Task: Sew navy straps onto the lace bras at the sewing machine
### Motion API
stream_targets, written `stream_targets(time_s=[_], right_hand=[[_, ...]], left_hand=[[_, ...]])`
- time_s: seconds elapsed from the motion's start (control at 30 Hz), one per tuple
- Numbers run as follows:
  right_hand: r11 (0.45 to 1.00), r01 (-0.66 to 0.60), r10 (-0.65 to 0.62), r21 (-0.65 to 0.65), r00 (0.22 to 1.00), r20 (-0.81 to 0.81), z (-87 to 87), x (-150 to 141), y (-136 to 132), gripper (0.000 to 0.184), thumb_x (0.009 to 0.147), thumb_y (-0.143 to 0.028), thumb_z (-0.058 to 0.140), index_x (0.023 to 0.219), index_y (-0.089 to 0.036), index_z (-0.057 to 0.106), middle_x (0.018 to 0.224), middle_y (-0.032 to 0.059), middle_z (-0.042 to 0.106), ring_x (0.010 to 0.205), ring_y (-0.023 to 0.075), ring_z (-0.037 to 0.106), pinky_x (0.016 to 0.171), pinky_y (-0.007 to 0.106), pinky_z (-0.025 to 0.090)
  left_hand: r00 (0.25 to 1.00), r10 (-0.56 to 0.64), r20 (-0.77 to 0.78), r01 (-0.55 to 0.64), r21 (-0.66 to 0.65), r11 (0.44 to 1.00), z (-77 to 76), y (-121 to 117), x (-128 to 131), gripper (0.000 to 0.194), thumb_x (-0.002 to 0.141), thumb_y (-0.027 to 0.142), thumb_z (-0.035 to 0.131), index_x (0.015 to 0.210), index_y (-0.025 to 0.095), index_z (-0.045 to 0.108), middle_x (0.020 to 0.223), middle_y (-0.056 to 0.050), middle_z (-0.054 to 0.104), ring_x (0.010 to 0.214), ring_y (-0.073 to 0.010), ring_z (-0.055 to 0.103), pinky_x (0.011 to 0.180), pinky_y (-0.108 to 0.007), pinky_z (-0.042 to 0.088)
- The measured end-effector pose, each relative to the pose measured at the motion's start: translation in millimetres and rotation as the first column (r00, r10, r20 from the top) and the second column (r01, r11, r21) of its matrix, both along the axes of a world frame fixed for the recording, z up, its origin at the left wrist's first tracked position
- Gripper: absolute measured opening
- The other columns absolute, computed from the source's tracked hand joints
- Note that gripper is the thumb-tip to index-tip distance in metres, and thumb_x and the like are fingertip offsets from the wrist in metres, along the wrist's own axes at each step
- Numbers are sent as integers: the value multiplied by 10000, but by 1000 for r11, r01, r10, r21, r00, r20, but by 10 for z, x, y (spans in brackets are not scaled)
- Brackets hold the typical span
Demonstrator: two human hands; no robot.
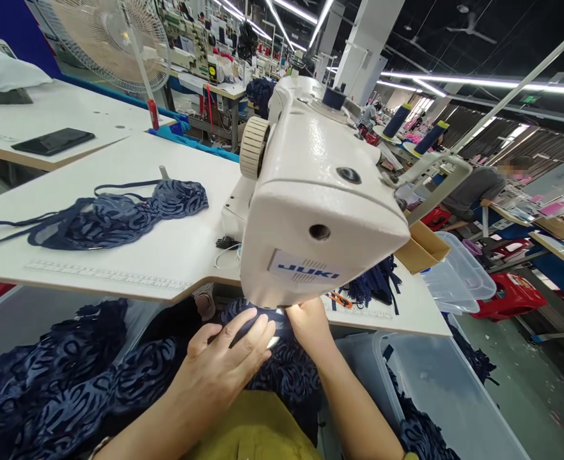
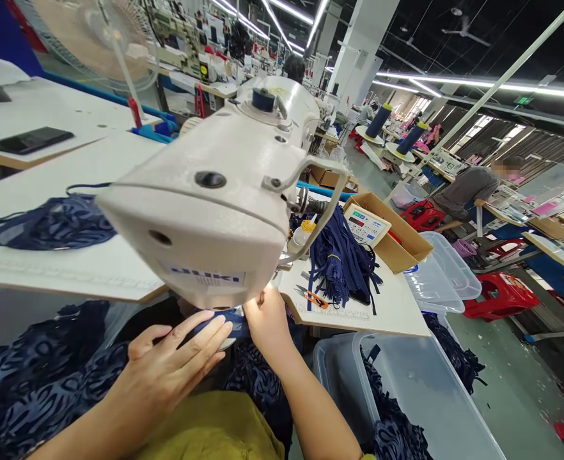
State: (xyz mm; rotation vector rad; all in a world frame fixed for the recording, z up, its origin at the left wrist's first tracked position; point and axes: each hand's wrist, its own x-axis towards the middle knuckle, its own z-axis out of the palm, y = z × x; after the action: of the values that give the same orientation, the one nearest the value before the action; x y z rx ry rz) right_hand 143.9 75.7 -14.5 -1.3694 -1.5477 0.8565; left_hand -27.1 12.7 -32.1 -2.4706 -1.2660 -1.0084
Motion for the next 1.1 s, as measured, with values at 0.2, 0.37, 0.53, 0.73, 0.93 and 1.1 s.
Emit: stream_targets(time_s=[0.2,0.37,0.53,0.73,0.93,1.1], right_hand=[[989,-63,54,133,996,73,50,-49,140,185,797,-192,478,828,-186,660,875,63,699,846,205,623,778,307,492],[982,-80,72,169,996,51,12,-42,179,240,809,-181,495,975,-184,669,1020,69,710,962,205,636,878,305,484],[981,-64,55,182,997,54,4,-38,185,290,824,-200,500,1060,-169,665,1081,89,703,1043,215,628,937,320,469],[979,-91,83,185,995,51,6,-37,192,331,829,-209,498,1125,-198,646,1080,77,702,1087,222,602,1003,372,430],[981,-93,81,171,994,74,-25,-26,199,329,825,-232,488,1112,-194,645,992,78,718,1112,242,579,1039,394,393],[979,-121,106,165,990,93,16,-33,192,329,813,-221,482,1093,-216,655,988,72,717,1130,252,562,1026,401,408]], left_hand=[[998,50,40,-51,25,998,133,32,79,283,955,360,499,1199,253,592,1149,46,707,1047,-215,616,826,-382,330],[997,66,39,-66,17,998,141,29,107,270,968,338,459,1165,236,613,1139,33,709,1060,-220,593,826,-389,323],[996,76,49,-76,-1,997,141,24,132,268,964,327,454,1155,247,624,1143,27,707,1091,-219,579,840,-378,315],[994,85,62,-84,-15,996,134,15,146,284,947,332,486,1183,245,619,1139,22,708,1105,-212,576,861,-370,317],[995,72,73,-71,-6,997,134,16,144,276,947,323,489,1176,240,619,1160,32,702,1129,-217,560,851,-375,322],[993,89,71,-88,-12,996,134,19,130,286,940,335,504,1188,243,614,1169,40,698,1119,-217,569,836,-373,327]])
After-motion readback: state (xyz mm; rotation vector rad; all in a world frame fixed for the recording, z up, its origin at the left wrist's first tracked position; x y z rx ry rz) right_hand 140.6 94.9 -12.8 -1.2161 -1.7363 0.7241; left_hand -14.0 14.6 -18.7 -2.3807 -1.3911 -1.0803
